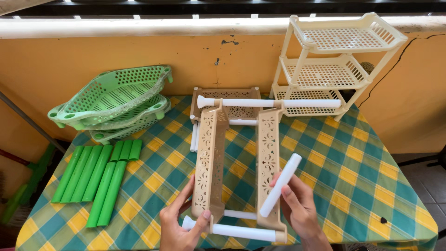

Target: The person disassembles a beige plastic storage rack on a table, pulling white plastic tubes out of the basket shelves and separating the baskets. They then assemble a green basket rack by fitting green plastic tubes into the basket corners and sliding baskets onto the tubes.

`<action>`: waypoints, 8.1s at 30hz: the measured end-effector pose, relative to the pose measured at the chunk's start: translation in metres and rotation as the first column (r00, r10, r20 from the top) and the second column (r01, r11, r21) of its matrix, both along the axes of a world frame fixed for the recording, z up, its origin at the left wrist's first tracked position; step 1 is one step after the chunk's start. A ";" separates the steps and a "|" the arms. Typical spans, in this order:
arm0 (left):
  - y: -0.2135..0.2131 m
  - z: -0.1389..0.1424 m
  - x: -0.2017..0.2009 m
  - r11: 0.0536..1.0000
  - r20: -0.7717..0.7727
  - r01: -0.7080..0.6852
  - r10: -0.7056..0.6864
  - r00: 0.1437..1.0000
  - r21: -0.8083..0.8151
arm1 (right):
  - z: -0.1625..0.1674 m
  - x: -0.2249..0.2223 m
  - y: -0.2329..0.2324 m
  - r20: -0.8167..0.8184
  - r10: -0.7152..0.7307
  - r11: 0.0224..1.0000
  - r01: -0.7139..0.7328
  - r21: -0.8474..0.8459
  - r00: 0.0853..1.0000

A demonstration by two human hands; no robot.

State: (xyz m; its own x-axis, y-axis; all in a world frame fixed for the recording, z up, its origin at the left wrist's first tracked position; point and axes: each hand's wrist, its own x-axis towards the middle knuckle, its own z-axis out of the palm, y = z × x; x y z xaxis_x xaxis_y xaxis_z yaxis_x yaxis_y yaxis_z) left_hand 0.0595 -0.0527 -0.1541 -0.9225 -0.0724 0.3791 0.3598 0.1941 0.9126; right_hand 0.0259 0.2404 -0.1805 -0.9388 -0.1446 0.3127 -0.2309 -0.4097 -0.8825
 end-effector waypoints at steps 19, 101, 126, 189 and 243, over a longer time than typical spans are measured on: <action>0.000 0.034 -0.035 0.986 0.284 -0.017 0.064 0.957 -0.165 | 0.016 -0.044 -0.023 0.309 -0.033 0.992 0.070 -0.109 0.951; 0.108 0.048 -0.042 0.761 -0.381 0.179 -0.495 0.781 -0.624 | 0.062 0.013 0.107 -0.324 0.120 0.400 0.253 0.881 0.938; 0.081 0.038 -0.037 0.586 -0.662 -0.324 -0.574 0.482 -0.743 | 0.068 0.026 0.087 -0.171 -0.021 0.372 0.167 0.913 0.985; -0.089 -0.040 -0.199 0.903 0.256 -0.158 0.276 0.927 -0.400 | -0.030 0.028 0.174 -0.129 -0.439 0.407 0.325 0.854 0.889; -0.003 0.007 0.043 0.986 -0.248 -0.147 0.124 0.961 -0.080 | 0.089 0.094 0.041 -0.515 -0.505 0.617 0.707 0.345 0.692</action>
State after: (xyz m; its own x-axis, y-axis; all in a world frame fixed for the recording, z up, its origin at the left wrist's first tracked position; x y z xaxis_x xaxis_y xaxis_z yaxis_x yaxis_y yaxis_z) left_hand 0.1027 -0.0553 -0.1468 -0.7871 -0.1423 0.6002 0.5308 0.3394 0.7765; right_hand 0.1200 0.2819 -0.0916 -0.7072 0.1965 0.6792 -0.5761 0.3969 -0.7146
